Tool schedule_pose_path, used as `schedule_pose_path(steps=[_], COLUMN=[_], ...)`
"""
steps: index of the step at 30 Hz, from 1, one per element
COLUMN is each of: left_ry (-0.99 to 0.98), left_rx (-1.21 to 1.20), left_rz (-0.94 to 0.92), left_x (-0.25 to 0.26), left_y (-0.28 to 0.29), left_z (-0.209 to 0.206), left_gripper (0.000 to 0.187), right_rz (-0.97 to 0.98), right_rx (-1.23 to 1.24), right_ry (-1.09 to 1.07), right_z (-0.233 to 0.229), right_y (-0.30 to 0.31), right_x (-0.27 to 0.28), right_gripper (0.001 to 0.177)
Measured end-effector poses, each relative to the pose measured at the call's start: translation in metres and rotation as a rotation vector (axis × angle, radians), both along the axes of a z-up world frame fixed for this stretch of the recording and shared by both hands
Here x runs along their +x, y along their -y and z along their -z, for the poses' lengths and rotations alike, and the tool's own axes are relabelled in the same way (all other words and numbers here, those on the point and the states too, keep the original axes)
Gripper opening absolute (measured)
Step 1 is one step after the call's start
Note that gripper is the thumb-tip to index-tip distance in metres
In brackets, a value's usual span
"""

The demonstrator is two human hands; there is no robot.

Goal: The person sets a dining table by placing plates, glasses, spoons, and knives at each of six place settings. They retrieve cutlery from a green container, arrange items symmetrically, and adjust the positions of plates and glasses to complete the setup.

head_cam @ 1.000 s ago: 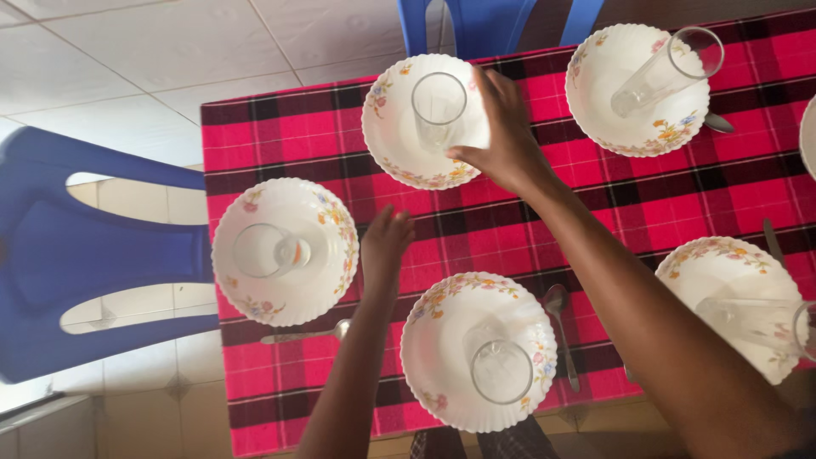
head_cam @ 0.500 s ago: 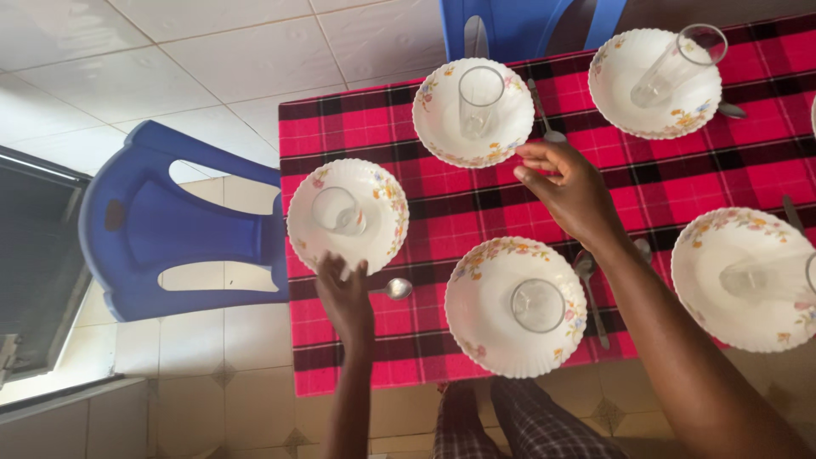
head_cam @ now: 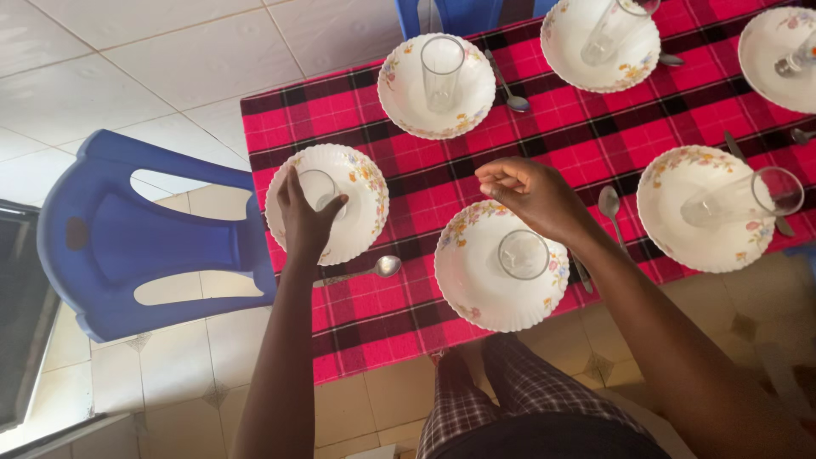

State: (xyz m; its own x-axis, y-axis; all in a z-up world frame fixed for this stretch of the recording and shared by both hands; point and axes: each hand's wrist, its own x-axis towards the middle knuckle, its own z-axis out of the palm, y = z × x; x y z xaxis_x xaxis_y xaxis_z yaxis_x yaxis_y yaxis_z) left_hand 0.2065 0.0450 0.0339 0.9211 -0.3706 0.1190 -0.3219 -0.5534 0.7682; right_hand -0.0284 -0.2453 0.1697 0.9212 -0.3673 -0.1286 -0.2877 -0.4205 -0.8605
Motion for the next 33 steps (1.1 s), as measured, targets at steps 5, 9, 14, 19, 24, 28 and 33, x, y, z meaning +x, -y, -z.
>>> schedule_pose_path(steps=[5,9,14,19,24,28,33], left_ry=[0.067,0.076,0.048,0.042,0.024,0.086,0.249], left_rx=[0.046,0.063,0.087,0.053,0.036,0.007,-0.146], left_rz=[0.101,0.189,0.131,0.056,0.072,0.032,-0.176], left_x=[0.033,0.041,0.029,0.011,0.006,-0.004,-0.058], left_y=[-0.01,-0.015,-0.015,-0.014,-0.015,-0.012,-0.011], left_z=[0.03,0.027,0.013,0.007,0.004,-0.009,-0.027], left_gripper=[0.102,0.102,0.1,0.098,0.1,0.114,0.095], right_rz=[0.032,0.061,0.069,0.085,0.082,0.097,0.192], right_rx=[0.004,0.015,0.013,-0.042,-0.007,0.029,0.154], right_ry=[-0.001,0.007,-0.004,-0.033,-0.028,-0.005,0.141], right_z=[0.006,0.003,-0.001,-0.001,0.003,0.005,0.011], right_y=[-0.004,-0.007,-0.01,-0.011,-0.014,-0.008,0.019], right_x=[-0.012,-0.019,-0.022,-0.024,-0.025,-0.027,-0.045], right_gripper=[0.031,0.03,0.031,0.032,0.032,0.033,0.039])
